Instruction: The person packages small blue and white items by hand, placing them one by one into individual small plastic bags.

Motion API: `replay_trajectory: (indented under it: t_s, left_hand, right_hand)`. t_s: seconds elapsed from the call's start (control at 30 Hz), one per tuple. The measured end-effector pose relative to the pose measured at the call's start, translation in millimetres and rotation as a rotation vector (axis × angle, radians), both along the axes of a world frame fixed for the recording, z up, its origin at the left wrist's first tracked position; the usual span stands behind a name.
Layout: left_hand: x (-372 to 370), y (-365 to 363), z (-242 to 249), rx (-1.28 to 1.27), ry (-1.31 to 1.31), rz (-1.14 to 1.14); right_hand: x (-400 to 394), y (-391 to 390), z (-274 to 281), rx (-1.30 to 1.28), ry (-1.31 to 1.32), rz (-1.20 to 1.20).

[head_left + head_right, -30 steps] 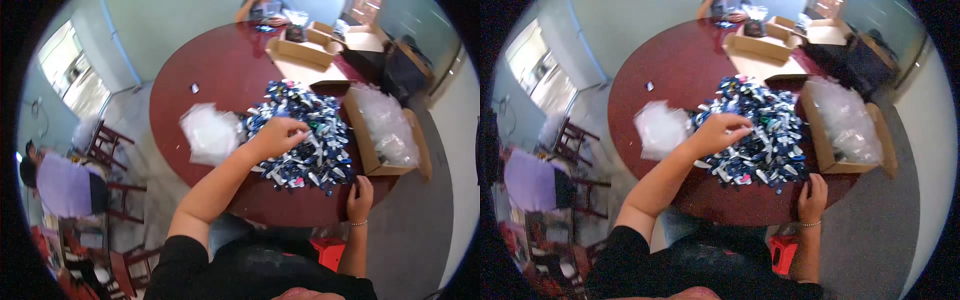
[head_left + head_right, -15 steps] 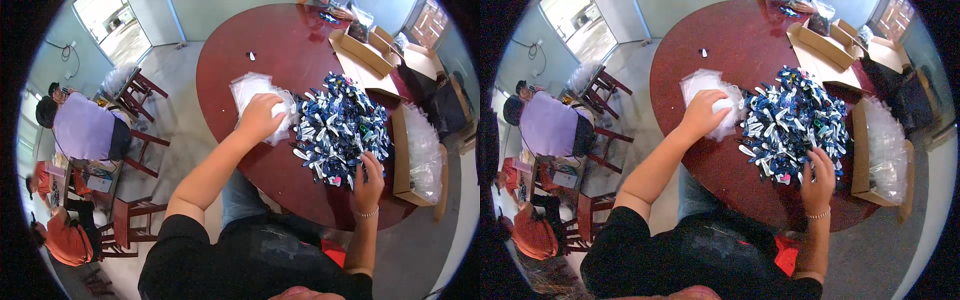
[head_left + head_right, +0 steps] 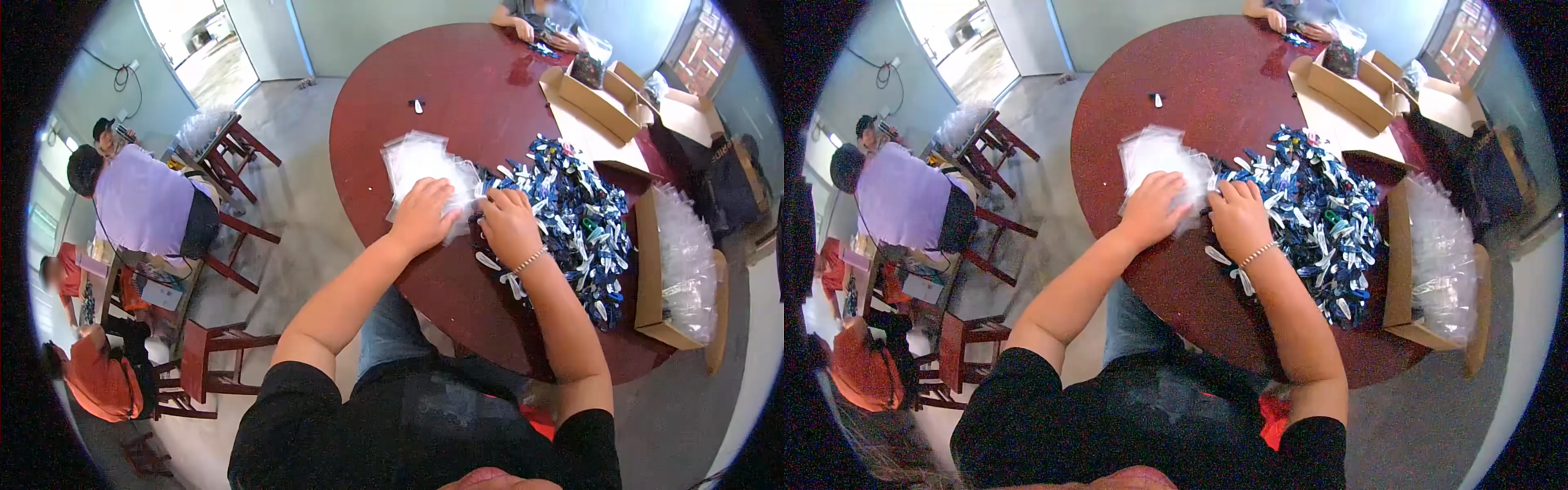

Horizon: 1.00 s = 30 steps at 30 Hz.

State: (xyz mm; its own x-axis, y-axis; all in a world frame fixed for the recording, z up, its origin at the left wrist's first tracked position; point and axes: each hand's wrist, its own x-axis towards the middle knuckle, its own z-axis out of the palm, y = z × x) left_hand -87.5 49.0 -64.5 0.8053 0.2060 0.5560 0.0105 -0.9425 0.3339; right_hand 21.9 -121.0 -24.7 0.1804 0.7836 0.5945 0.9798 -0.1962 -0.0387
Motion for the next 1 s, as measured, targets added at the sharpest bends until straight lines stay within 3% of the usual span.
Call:
replay_trajectory:
  t_s: [0.13, 0.73, 0.83, 1.0]
  left_hand:
    - [-2, -2, 2, 0.026, -0.023, -0.003]
    - [-1, -1, -2, 0.072, -0.001, 0.01]
    - [-2, -2, -2, 0.082, -0.002, 0.018]
    - [-2, -3, 0, 0.13, 0.014, 0.018]
  right_hand:
    - [10, 17, -14, 0.016, -0.069, -0.012]
    - [2, -12, 2, -0.053, 0.212, 0.073]
    - [-3, -9, 4, 0.072, 0.313, 0.079]
    - [-2, 10, -7, 0.067, -0.067, 0.017]
